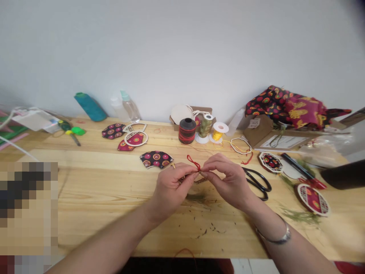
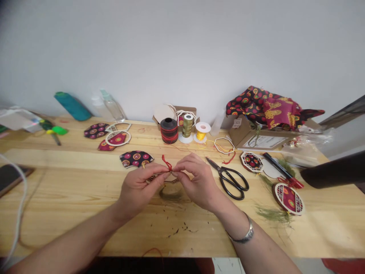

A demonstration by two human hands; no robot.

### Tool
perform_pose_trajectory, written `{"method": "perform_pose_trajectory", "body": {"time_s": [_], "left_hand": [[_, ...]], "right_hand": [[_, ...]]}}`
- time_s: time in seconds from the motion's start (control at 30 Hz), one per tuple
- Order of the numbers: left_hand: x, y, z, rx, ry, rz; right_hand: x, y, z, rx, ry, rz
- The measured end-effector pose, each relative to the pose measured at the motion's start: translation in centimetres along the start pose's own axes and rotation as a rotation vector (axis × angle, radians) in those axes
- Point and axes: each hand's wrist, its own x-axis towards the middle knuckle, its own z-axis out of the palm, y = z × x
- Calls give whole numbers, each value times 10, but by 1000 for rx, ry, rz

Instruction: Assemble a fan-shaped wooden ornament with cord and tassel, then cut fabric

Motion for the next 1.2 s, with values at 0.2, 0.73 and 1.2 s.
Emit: {"method": "perform_pose_trajectory", "body": {"time_s": [0.2,0.73,1.2], "left_hand": [[-1,-2,-1,15,-29,-18],[8,4,-3,-64,49,-257],[12,1,-6,-162,105,-461]], "right_hand": [[1,0,-1,-16,-6,-26],[7,1,-10,0,-54,200],[11,1,-11,68,-82,338]]}}
